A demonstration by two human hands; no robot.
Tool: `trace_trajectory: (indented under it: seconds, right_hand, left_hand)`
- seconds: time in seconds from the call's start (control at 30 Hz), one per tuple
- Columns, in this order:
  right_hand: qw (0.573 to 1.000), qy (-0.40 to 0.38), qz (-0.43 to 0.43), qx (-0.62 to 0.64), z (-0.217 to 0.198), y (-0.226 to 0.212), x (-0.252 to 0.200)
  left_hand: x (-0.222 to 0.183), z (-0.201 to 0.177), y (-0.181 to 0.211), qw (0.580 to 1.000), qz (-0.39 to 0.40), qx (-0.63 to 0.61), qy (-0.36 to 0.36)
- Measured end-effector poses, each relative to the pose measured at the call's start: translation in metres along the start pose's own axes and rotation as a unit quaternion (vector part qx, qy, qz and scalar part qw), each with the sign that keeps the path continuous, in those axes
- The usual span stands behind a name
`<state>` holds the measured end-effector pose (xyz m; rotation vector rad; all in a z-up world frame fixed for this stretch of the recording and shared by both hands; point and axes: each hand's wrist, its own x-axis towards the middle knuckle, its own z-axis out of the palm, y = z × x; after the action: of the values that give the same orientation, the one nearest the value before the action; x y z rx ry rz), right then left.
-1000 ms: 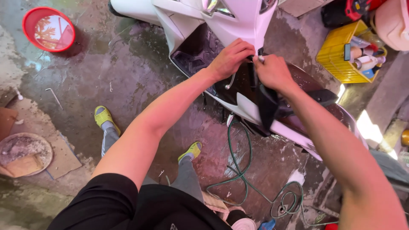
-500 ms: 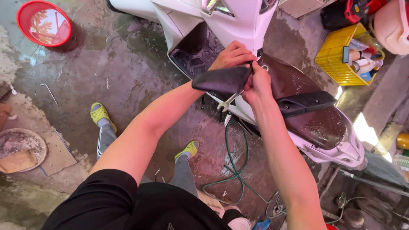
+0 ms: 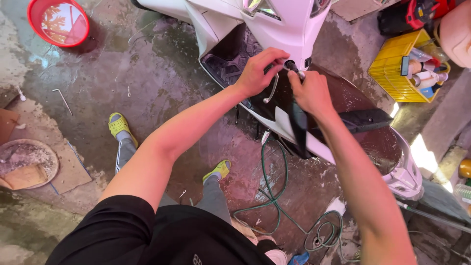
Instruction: The person uses a wrench to tighten bolts on the handlebars of a white scooter. They work on both the left and right sides of the handlebars, securing the mirrors and other components.
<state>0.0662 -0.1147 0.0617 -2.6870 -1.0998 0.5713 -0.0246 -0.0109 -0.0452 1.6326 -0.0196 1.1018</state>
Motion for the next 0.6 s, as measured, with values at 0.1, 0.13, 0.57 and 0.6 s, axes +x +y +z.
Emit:
trace_trajectory:
  seconds: [0.1,0.13,0.57,0.6]
  right_hand:
    - [0.979,-0.069,-0.083,-0.175,-0.015,0.003,0.007]
    - [0.969,-0.084,-0.103,-0.210,-0.020,0.004,0.009]
    - [0.877,-0.109,-0.199,-0.423,-0.013,0.024,0.029]
    - [0.879,-0.106,-0.194,-0.423,-0.024,0.008,0.013]
  left_hand:
    - [-0.003,0.005,-0.008,0.996,-0.079,0.016,0.047]
    - [-0.009,0.010,-0.014,0.987,-0.144,-0.027,0.069]
    - [0.011,0.074,-0.013,0.618,-0.611,-0.449,0.208]
    - [0.007,0.080,-0.024,0.619,-0.611,-0.450,0.202]
